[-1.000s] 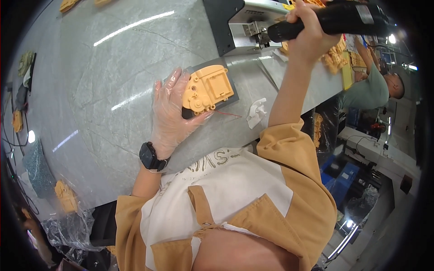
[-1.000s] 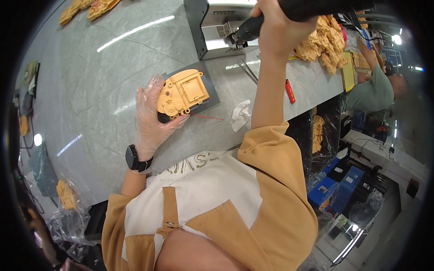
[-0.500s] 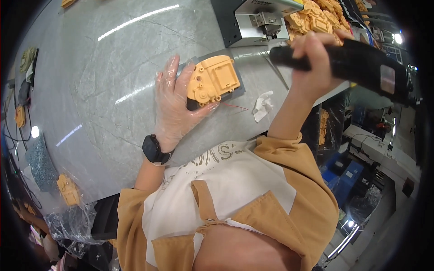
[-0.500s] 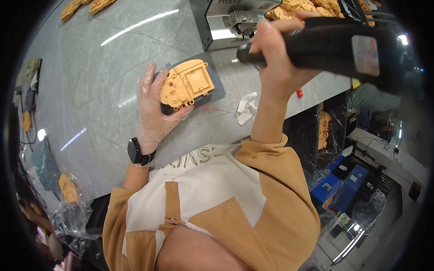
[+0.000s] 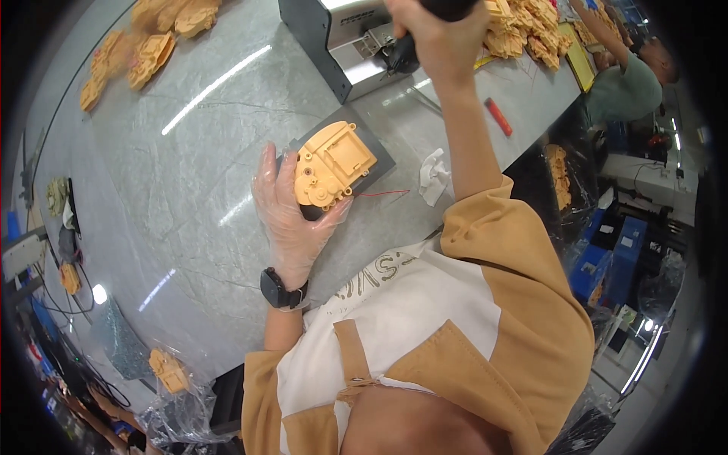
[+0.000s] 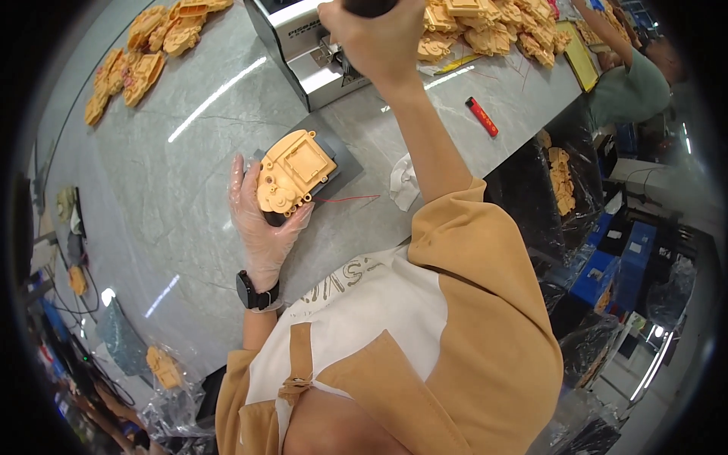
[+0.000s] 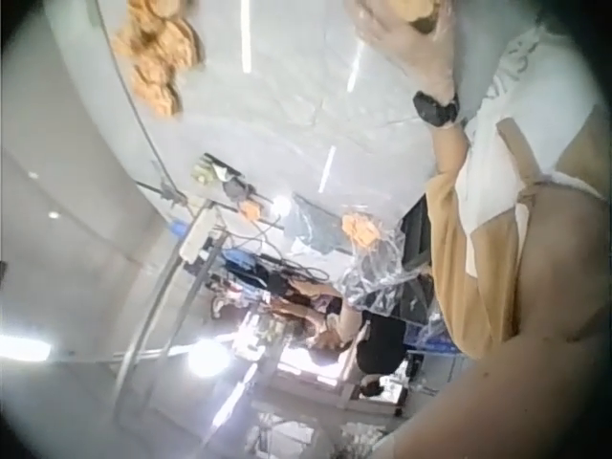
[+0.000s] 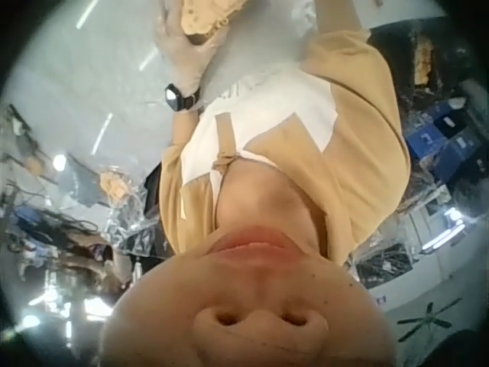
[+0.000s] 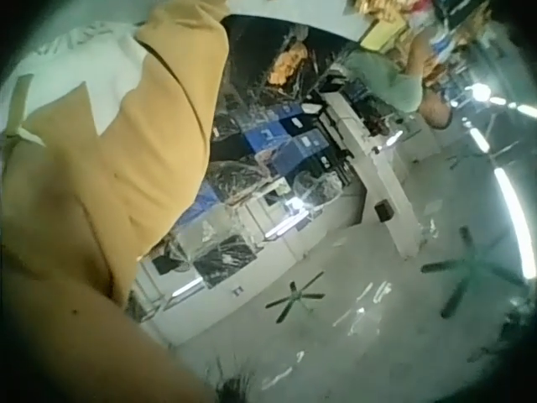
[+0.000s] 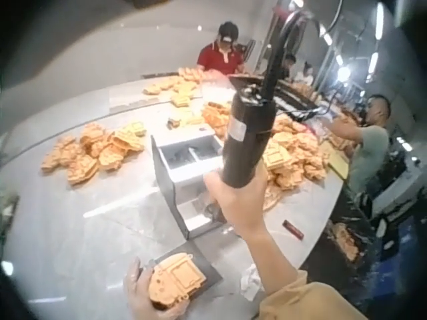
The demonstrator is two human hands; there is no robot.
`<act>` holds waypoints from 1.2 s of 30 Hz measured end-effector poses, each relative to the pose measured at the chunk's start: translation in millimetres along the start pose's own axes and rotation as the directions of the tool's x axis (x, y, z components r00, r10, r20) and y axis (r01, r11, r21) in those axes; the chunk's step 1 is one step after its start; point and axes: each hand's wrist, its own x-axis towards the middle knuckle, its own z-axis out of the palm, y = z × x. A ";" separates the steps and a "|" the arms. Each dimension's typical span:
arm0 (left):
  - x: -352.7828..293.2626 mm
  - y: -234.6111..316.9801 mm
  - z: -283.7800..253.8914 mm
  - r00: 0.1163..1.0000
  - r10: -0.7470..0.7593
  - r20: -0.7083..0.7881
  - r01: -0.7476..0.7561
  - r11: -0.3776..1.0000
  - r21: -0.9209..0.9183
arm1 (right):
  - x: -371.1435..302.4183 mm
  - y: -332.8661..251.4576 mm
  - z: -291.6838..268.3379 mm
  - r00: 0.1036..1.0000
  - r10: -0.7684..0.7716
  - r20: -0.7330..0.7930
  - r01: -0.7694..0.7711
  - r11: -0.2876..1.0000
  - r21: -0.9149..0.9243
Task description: The person assembles yellow plastic toy components by hand, securing them with screws using an electric screwdriver.
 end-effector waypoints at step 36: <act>-3.7 4.2 3.7 0.997 -0.059 0.048 0.059 0.998 -0.008 | -2.5 5.7 -18.5 0.996 -0.040 -0.082 0.052 0.988 0.148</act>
